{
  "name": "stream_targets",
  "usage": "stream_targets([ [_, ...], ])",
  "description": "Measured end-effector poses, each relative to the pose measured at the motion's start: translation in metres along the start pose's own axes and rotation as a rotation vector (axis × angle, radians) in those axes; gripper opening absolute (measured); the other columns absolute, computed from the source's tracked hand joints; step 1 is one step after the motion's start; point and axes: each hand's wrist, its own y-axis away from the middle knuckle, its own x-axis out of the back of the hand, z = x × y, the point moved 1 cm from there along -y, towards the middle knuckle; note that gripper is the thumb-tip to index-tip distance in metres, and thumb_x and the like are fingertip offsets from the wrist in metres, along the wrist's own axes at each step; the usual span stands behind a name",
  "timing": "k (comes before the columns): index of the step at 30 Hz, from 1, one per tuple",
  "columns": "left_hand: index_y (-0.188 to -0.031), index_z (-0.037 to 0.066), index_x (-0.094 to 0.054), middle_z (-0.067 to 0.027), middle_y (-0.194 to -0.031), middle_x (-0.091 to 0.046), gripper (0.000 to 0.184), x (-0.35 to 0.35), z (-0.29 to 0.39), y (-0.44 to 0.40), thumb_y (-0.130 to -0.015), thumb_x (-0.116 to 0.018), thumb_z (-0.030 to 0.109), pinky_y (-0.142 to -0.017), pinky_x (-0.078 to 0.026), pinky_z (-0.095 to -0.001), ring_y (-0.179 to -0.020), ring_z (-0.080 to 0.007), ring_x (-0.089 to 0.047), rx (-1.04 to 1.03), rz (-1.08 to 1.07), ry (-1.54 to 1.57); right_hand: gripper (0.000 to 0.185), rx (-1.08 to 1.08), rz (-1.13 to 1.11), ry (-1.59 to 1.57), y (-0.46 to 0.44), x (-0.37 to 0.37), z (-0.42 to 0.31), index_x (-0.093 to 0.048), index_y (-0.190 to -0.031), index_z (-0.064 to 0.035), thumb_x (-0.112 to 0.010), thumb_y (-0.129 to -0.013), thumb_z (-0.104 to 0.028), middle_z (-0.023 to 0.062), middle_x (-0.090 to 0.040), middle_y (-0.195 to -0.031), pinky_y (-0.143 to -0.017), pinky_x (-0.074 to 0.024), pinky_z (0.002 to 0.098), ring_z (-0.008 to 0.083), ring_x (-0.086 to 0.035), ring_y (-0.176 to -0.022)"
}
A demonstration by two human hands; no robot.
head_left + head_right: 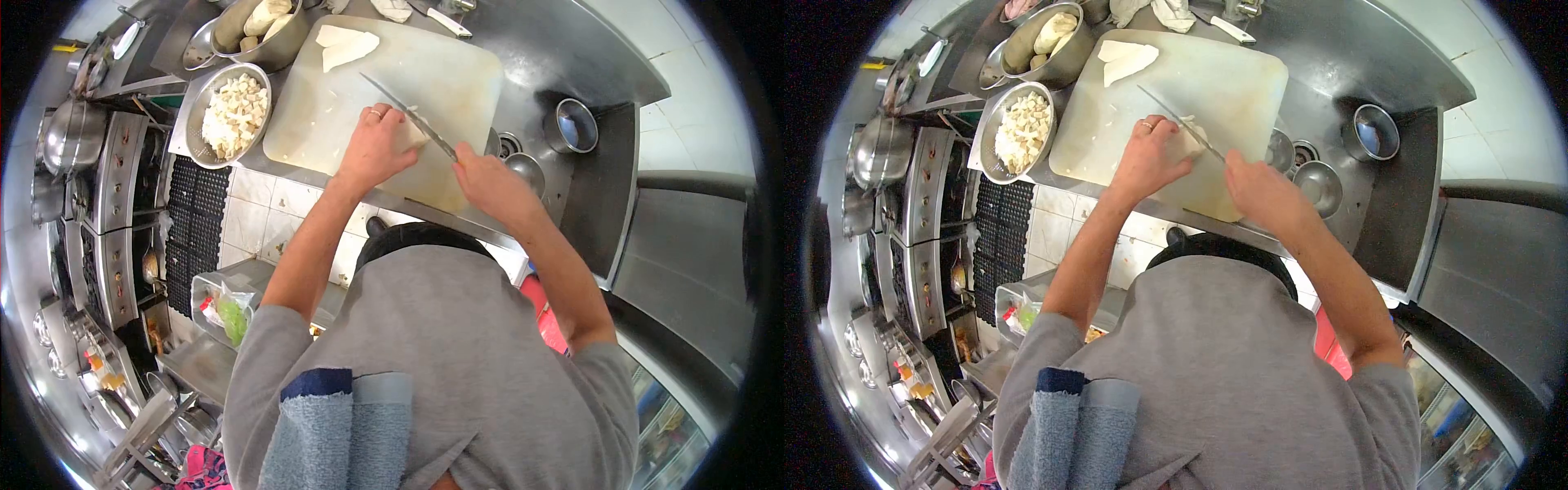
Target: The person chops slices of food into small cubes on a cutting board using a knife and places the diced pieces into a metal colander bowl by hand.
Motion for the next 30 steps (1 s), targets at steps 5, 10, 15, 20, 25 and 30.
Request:
stream_targets([
  [5,-0.105,0.001,-0.062,-0.0155,-0.111,-0.061,0.042,0.0,-0.01,0.001,-0.071,-0.077,0.021,-0.099,-0.048,-0.0426,-0.108,-0.0355,-0.055,-0.01,-0.051,0.041,0.022,0.028,-0.055,-0.028,0.018,0.004,-0.009,-0.046,-0.105,-0.0003,-0.046,-0.103,-0.022,0.0316,-0.066,-0.08,-0.069,-0.0523,0.059,0.0496,-0.066,-0.08],
  [10,-0.104,0.002,-0.062,-0.0149,-0.111,-0.061,0.041,-0.001,-0.01,-0.001,-0.071,-0.078,0.022,-0.098,-0.049,-0.0431,-0.109,-0.0357,-0.056,-0.033,-0.042,0.035,0.02,0.028,0.007,-0.073,0.019,-0.019,0.003,-0.043,-0.109,-0.0026,-0.048,-0.102,-0.021,0.03,-0.064,-0.075,-0.066,-0.0476,0.0608,0.0516,-0.063,-0.076],
  [15,-0.104,0.002,-0.062,-0.0151,-0.111,-0.061,0.042,-0.004,-0.016,0.002,-0.071,-0.078,0.023,-0.097,-0.049,-0.0434,-0.11,-0.036,-0.056,-0.059,-0.02,0.05,0.019,0.072,0.026,-0.107,-0.015,-0.035,0.009,-0.044,-0.109,-0.0021,-0.047,-0.102,-0.02,0.0304,-0.063,-0.076,-0.067,-0.0473,0.061,0.0516,-0.063,-0.076],
  [20,-0.103,0.0,-0.062,-0.0161,-0.11,-0.059,0.042,0.002,-0.008,0.007,-0.071,-0.078,0.022,-0.096,-0.049,-0.0439,-0.107,-0.0362,-0.055,0.004,0.026,0.054,0.022,0.036,-0.026,-0.04,-0.013,-0.009,0.001,-0.048,-0.107,-0.0003,-0.047,-0.102,-0.021,0.033,-0.065,-0.085,-0.075,-0.05,0.061,0.0509,-0.065,-0.085],
  [25,-0.101,0.001,-0.062,-0.0149,-0.106,-0.06,0.04,0.003,-0.011,0.008,-0.07,-0.078,0.02,-0.095,-0.05,-0.0431,-0.105,-0.0356,-0.056,-0.008,0.017,0.076,0.021,0.002,-0.091,-0.081,0.014,-0.002,-0.011,-0.046,-0.106,-0.0003,-0.046,-0.102,-0.021,0.0314,-0.065,-0.082,-0.073,-0.0486,0.0614,0.0513,-0.064,-0.083],
  [30,-0.1,0.001,-0.063,-0.0147,-0.104,-0.061,0.039,-0.001,-0.017,0.008,-0.069,-0.078,0.02,-0.094,-0.05,-0.0426,-0.104,-0.0354,-0.058,-0.041,0.019,0.085,0.021,0.077,0.023,-0.129,0.007,-0.038,0.001,-0.044,-0.108,-0.0014,-0.048,-0.103,-0.021,0.0311,-0.064,-0.079,-0.069,-0.0457,0.0623,0.0531,-0.062,-0.08],
])
